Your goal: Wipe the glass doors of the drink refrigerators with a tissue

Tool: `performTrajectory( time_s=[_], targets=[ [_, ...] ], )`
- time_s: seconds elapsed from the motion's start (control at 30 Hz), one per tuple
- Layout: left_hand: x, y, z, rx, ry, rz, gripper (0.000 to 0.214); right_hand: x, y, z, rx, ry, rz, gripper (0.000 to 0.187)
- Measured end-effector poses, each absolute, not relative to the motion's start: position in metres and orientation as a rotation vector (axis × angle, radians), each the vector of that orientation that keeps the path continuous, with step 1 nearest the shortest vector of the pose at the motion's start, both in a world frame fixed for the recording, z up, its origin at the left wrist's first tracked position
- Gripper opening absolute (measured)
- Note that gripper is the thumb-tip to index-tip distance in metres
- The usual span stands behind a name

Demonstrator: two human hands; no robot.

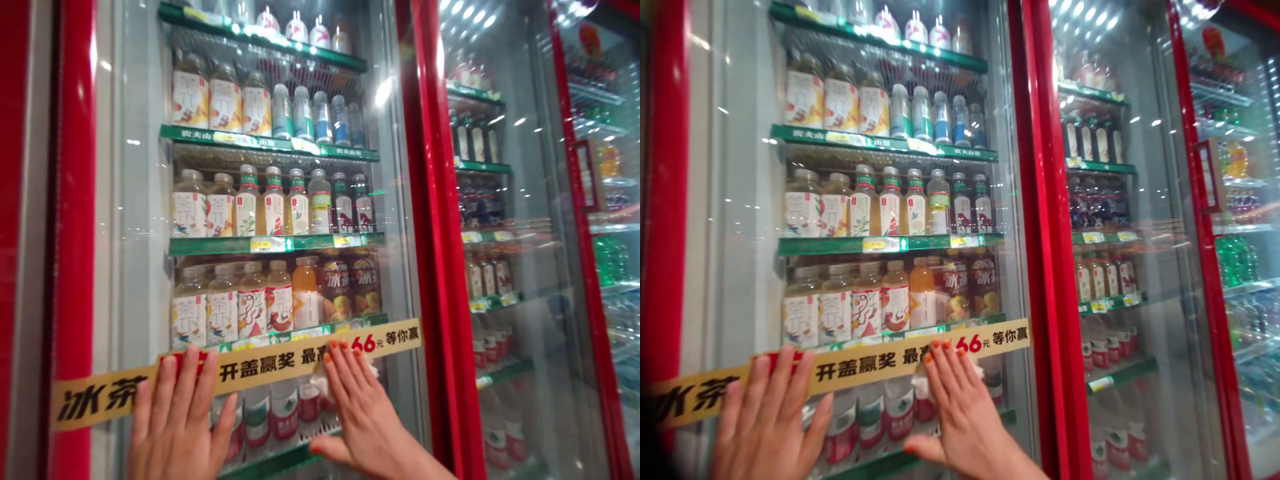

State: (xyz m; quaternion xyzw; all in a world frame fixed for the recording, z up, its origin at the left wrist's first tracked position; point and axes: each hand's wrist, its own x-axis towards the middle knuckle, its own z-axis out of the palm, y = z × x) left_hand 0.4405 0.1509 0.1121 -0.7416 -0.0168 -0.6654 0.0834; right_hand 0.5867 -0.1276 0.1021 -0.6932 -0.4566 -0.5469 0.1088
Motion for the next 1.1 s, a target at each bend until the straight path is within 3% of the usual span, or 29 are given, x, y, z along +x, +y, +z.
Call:
performTrajectory(
  time_s=[0.13, 0.2, 0.3, 0.37, 0.43, 0.57, 0.63, 0.73, 0.87, 1.0, 1.1],
  targets=[
    [0.441, 0.150, 0.113, -2.175, -0.024, -2.001, 0.079, 0.606, -0.152, 0.133, -2.032, -0.704, -1.700, 0.101],
    [0.440, 0.149, 0.114, -2.175, -0.052, -1.991, 0.081, 0.598, -0.133, 0.159, -2.016, -0.596, -1.642, 0.104],
    [0.438, 0.149, 0.115, -2.188, -0.064, -1.970, 0.083, 0.570, -0.087, 0.162, -2.042, -1.070, -1.547, 0.113],
    [0.437, 0.149, 0.114, -2.193, -0.047, -1.966, 0.083, 0.559, -0.078, 0.142, -2.018, -1.475, -1.545, 0.113],
    [0.437, 0.150, 0.114, -2.202, -0.039, -1.965, 0.082, 0.566, -0.096, 0.126, -2.036, -1.527, -1.610, 0.106],
    [0.436, 0.150, 0.115, -2.228, -0.026, -1.965, 0.081, 0.599, -0.146, 0.150, -2.124, -0.762, -1.646, 0.087],
    [0.435, 0.150, 0.114, -2.236, -0.028, -1.981, 0.082, 0.596, -0.135, 0.170, -2.078, -0.545, -1.607, 0.086],
    [0.433, 0.154, 0.113, -2.233, 0.006, -1.989, 0.080, 0.569, -0.081, 0.170, -2.049, -0.773, -1.623, 0.098],
    [0.433, 0.156, 0.114, -2.222, 0.043, -1.970, 0.080, 0.556, -0.064, 0.126, -2.027, -1.417, -1.662, 0.105],
    [0.433, 0.153, 0.114, -2.177, 0.009, -1.961, 0.083, 0.597, -0.141, 0.113, -2.090, -0.909, -1.638, 0.097],
    [0.434, 0.151, 0.112, -2.159, -0.026, -1.954, 0.085, 0.609, -0.144, 0.120, -2.013, -0.541, -1.596, 0.092]
  ],
)
